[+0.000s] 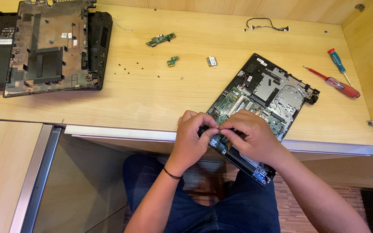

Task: Reconnecting internal components and circuit boards inside a laptop during a repair process.

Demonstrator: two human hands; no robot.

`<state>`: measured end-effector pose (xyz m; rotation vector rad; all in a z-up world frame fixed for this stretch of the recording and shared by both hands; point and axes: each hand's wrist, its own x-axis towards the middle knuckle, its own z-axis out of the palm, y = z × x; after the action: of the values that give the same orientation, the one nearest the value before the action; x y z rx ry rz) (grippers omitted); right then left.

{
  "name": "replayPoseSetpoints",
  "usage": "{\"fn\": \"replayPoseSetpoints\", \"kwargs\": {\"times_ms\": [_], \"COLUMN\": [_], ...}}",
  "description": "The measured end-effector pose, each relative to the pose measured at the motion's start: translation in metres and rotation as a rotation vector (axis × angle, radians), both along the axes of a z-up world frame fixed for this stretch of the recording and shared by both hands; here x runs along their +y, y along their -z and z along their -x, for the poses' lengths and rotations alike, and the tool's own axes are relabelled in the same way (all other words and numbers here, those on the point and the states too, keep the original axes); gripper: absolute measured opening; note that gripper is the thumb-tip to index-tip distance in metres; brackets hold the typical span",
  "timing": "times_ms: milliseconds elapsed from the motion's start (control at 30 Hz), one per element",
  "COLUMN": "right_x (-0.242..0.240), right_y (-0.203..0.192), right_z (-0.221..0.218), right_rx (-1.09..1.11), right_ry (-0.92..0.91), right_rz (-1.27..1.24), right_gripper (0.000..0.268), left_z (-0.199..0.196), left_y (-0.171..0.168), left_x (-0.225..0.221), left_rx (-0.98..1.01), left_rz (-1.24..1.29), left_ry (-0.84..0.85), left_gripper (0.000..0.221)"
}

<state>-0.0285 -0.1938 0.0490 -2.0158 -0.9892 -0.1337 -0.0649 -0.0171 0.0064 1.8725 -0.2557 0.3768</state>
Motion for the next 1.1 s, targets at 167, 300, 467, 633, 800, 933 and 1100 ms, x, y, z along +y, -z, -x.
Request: {"fn": "replayPoseSetpoints", "kwargs": {"times_ms": [167,300,467,633,800,933,1100], "right_x": [0.002,0.002,0.003,0.005,0.007,0.009,0.016], "right_y": [0.002,0.009,0.008,0.007,0.005,0.009,0.013], "right_z": [-0.001,-0.001,0.003,0.005,0.003,0.001,0.000], "right_rx": [-0.052,-0.036,-0.043,-0.127,-0.217,-0.182,-0.140], "right_ry": [0.034,0.053,0.076,0.114,0.193,0.229,0.237], "right_rz": [-0.007,-0.027,-0.016,0.038,0.144,0.160,0.236], "right_gripper": [0.003,0.003,0.002,0.004,0.004,0.006,0.007], "left_z": [0.000,0.000,0.000,0.001,-0.002,-0.005,-0.006], "left_y": [-0.001,-0.001,-0.004,-0.005,-0.002,0.002,0.009], "left_x": [0.000,0.001,0.001,0.000,-0.001,0.001,0.001], "left_rx": [0.011,0.008,0.006,0.021,0.016,-0.032,-0.084], "left_rz": [-0.007,0.014,0.010,0.007,-0.001,-0.098,-0.163], "left_ry": [0.002,-0.005,-0.016,-0.015,-0.066,-0.128,-0.113], "left_gripper": [0.012,0.014,0.015,0.016,0.016,0.020,0.017]}}
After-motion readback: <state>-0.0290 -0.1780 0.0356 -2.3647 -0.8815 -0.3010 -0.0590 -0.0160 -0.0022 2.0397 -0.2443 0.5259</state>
